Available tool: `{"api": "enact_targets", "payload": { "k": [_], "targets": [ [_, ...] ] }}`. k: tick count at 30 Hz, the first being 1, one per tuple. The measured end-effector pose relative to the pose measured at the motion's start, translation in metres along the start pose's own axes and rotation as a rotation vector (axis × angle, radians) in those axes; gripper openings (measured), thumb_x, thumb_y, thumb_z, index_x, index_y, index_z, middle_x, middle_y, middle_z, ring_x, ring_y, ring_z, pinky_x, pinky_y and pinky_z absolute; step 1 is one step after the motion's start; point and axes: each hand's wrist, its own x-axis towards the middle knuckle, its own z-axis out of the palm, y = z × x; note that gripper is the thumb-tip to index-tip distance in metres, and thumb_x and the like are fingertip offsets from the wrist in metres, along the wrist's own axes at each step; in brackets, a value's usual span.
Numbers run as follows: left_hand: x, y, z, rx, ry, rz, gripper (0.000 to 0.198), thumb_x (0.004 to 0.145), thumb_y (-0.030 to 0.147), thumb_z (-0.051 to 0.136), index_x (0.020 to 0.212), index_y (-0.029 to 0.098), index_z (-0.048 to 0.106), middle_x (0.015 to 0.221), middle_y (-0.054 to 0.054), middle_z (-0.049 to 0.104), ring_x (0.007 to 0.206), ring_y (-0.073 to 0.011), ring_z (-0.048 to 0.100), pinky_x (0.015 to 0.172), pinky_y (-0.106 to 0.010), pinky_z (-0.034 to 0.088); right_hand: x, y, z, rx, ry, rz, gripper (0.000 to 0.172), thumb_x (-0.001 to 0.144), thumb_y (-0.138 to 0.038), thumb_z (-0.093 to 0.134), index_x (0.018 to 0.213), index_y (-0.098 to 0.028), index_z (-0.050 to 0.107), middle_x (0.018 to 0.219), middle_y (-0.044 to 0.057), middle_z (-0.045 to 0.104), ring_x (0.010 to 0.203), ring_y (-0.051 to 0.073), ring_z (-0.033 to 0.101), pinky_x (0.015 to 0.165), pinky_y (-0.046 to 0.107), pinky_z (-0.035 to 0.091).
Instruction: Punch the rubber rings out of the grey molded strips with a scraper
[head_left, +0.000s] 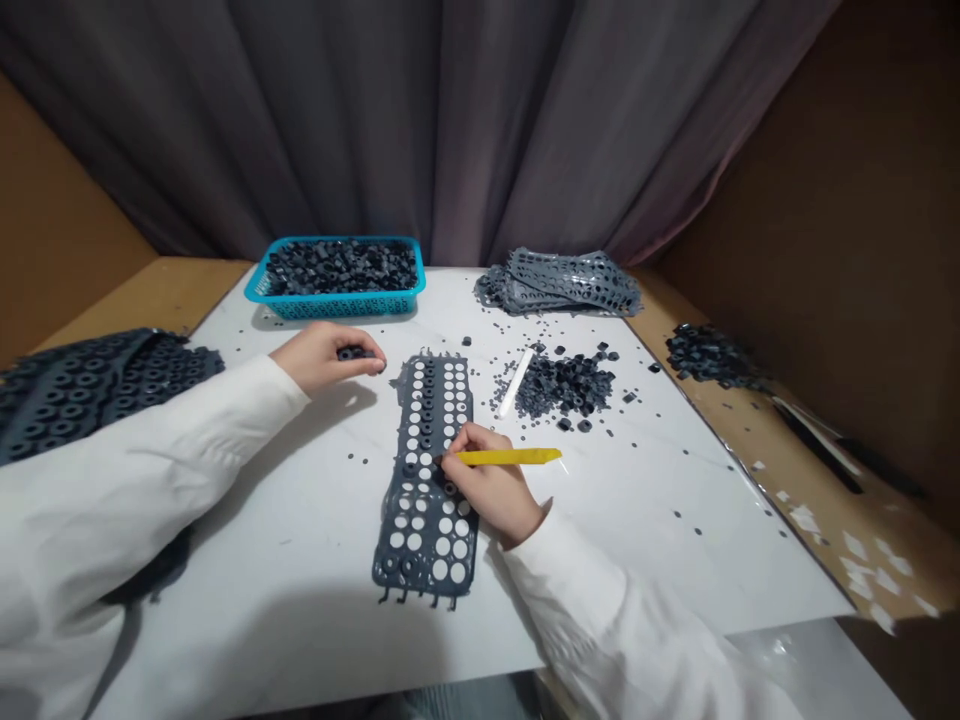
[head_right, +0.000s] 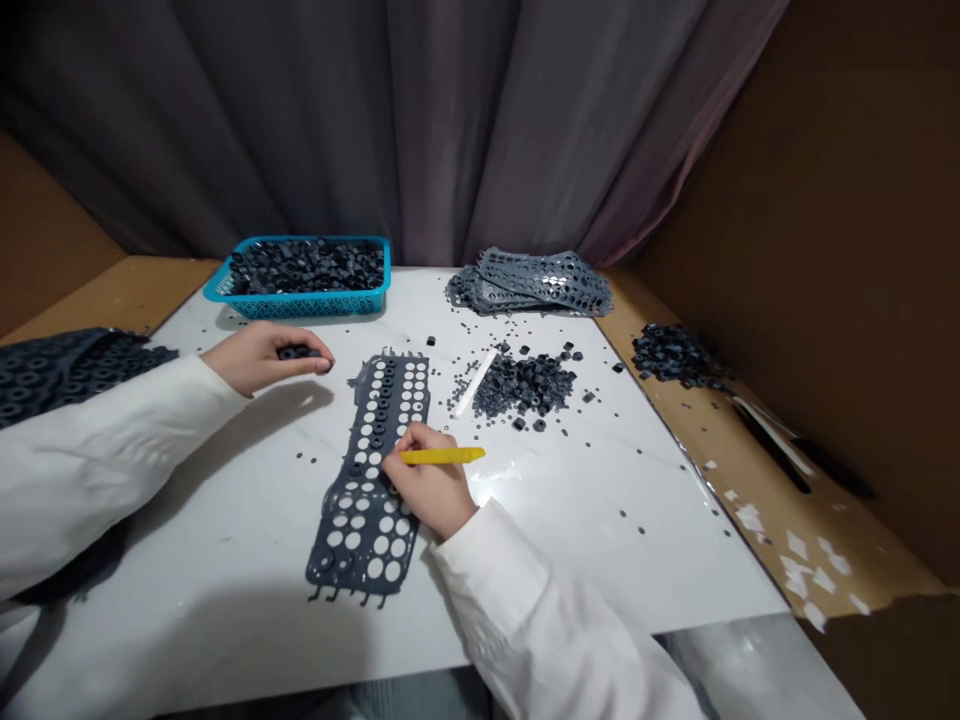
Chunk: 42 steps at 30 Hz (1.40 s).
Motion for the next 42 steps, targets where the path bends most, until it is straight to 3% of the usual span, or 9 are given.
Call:
{"api": "enact_targets", "payload": {
  "k": [5, 8, 11, 16, 20, 24, 31, 38, 42],
  "targets": [
    [0.046, -0.026, -0.037, -0.08, 0.265, -0.166, 0.014, 0.067, 0.026, 0.071, 0.076, 0.015, 0.069, 0.065, -0.001, 0.065, 0.048, -0.0073, 0.042, 0.047, -0.018, 0.031, -0.001, -0.002, -0.001, -0.036, -0.012, -0.012, 0.012, 0.068, -0.016, 0.052, 0.059, -0.02, 0.046, 0.055, -0.003, 0.051, 0.054, 0.012, 0.047, 0.052, 0.023, 0.035],
    [0.07, -0.031, -0.046, -0.464, 0.28, -0.222, 0.016, 0.069, 0.022, 0.07, 0.081, 0.012, 0.064, 0.07, -0.005, 0.067, 0.044, -0.0044, 0.036, 0.042, -0.017, 0.029, -0.001, -0.001, -0.001, -0.039, -0.035, -0.024, 0.011, 0.068, -0.016, 0.051, 0.059, -0.02, 0.046, 0.055, -0.003, 0.051, 0.055, 0.013, 0.048, 0.052, 0.023, 0.035],
    [0.08, -0.024, -0.036, -0.823, 0.201, -0.166, 0.02, 0.068, 0.018, 0.072, 0.083, 0.011, 0.061, 0.074, -0.008, 0.066, 0.042, -0.0027, 0.034, 0.038, -0.015, 0.025, -0.001, 0.0, -0.001, -0.032, -0.044, -0.014, 0.011, 0.069, -0.016, 0.05, 0.06, -0.019, 0.046, 0.056, -0.002, 0.051, 0.055, 0.013, 0.048, 0.052, 0.023, 0.035],
    [0.064, 0.005, -0.003, -1.135, 0.002, -0.087, 0.03, 0.065, 0.023, 0.076, 0.087, 0.01, 0.06, 0.066, -0.003, 0.06, 0.04, -0.0012, 0.033, 0.035, -0.011, 0.025, -0.002, -0.001, 0.0, -0.052, -0.055, -0.002, 0.011, 0.07, -0.015, 0.049, 0.06, -0.019, 0.046, 0.059, -0.002, 0.052, 0.059, 0.013, 0.048, 0.055, 0.023, 0.034],
    [0.043, 0.032, 0.017, -1.293, -0.104, -0.113, 0.022, 0.069, 0.02, 0.074, 0.081, 0.009, 0.06, 0.064, -0.001, 0.056, 0.04, 0.0001, 0.035, 0.036, -0.009, 0.028, -0.002, -0.002, 0.001, -0.075, -0.048, 0.012, 0.012, 0.069, -0.014, 0.049, 0.059, -0.019, 0.046, 0.059, -0.002, 0.051, 0.059, 0.013, 0.047, 0.055, 0.023, 0.033],
    [0.029, 0.047, 0.031, -1.408, -0.118, -0.223, 0.012, 0.083, 0.019, 0.059, 0.079, 0.008, 0.058, 0.064, -0.001, 0.053, 0.04, 0.0001, 0.036, 0.036, -0.009, 0.029, -0.003, -0.002, 0.001, -0.068, -0.047, 0.025, 0.011, 0.069, -0.013, 0.049, 0.06, -0.019, 0.046, 0.058, -0.002, 0.051, 0.056, 0.012, 0.046, 0.053, 0.023, 0.032],
    [0.021, 0.051, 0.041, -1.393, -0.047, -0.327, 0.028, 0.094, 0.02, 0.038, 0.074, 0.009, 0.053, 0.065, -0.002, 0.052, 0.039, -0.0002, 0.035, 0.036, -0.009, 0.027, -0.004, -0.003, 0.001, -0.033, -0.044, 0.012, 0.011, 0.069, -0.013, 0.049, 0.06, -0.019, 0.046, 0.055, -0.003, 0.05, 0.052, 0.011, 0.044, 0.05, 0.022, 0.031],
    [0.017, 0.05, 0.045, -1.37, -0.044, -0.301, 0.016, 0.087, 0.02, 0.053, 0.074, 0.01, 0.054, 0.066, -0.002, 0.054, 0.041, -0.0002, 0.036, 0.037, -0.009, 0.027, -0.004, -0.004, 0.002, -0.019, -0.014, -0.025, 0.014, 0.07, -0.013, 0.052, 0.059, -0.019, 0.047, 0.055, -0.003, 0.053, 0.054, 0.012, 0.049, 0.049, 0.022, 0.034],
    [0.007, 0.055, 0.052, -1.327, -0.066, -0.29, 0.021, 0.075, 0.025, 0.069, 0.074, 0.01, 0.055, 0.065, -0.002, 0.055, 0.042, 0.0, 0.035, 0.038, -0.01, 0.026, -0.005, -0.008, -0.003, 0.258, 0.167, -0.124, 0.005, 0.081, -0.023, 0.053, 0.08, -0.019, 0.056, 0.071, 0.002, 0.066, 0.06, 0.015, 0.059, 0.053, 0.025, 0.044]
  ]
}}
